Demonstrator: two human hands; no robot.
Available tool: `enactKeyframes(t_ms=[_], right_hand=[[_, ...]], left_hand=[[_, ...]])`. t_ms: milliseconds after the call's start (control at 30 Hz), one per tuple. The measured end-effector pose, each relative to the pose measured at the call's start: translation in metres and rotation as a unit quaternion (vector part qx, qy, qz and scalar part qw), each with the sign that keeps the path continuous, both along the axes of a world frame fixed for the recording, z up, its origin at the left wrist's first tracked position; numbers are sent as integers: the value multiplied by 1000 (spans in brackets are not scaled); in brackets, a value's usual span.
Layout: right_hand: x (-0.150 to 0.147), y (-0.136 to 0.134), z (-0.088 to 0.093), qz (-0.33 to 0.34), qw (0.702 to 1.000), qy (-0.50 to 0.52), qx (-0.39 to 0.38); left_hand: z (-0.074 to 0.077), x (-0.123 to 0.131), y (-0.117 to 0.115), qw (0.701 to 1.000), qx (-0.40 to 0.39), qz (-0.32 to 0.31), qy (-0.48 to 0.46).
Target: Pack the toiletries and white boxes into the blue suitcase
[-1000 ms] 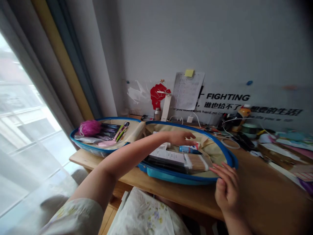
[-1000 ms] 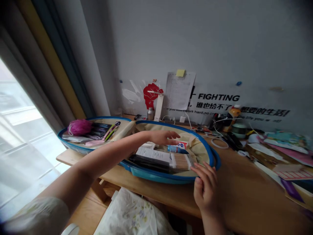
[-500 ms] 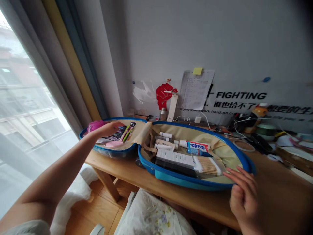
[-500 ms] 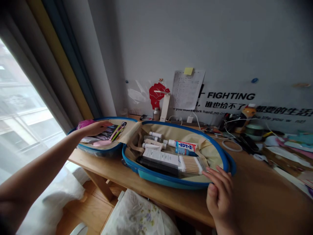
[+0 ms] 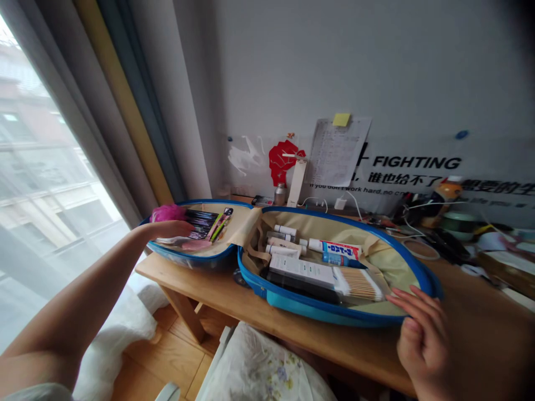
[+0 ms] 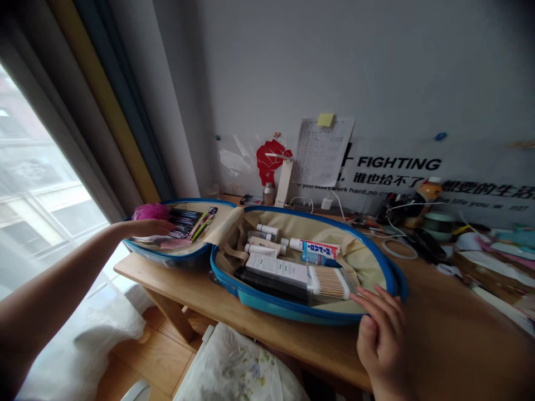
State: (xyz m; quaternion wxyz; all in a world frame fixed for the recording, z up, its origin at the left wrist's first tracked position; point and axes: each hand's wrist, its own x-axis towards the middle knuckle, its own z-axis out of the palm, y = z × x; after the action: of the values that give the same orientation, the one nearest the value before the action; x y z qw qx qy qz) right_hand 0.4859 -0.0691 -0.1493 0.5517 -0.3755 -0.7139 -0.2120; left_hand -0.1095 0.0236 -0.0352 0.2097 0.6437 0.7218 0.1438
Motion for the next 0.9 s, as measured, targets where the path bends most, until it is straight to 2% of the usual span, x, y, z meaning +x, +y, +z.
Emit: enactKeyframes(t_ms=[100,167,333,667,900], right_hand=[[1,1,-2,-4,1000,3,-3],[1,1,-3,-6,1000,0,-4],[2,0,-2,-7,1000,-6,-3],[-1,-2,1,-3,1000,-5,-8],[1,-1,-2,-11,1000,-8,-10]], left_hand=[[-12,13,23,997,-58,-31,40],[-19,23,41,995,-66,-29,67],[-25,37,71,988,-82,-19,132],[-28,47,80,981,-78,-21,175],[-30,49,80,975,-122,9,186]])
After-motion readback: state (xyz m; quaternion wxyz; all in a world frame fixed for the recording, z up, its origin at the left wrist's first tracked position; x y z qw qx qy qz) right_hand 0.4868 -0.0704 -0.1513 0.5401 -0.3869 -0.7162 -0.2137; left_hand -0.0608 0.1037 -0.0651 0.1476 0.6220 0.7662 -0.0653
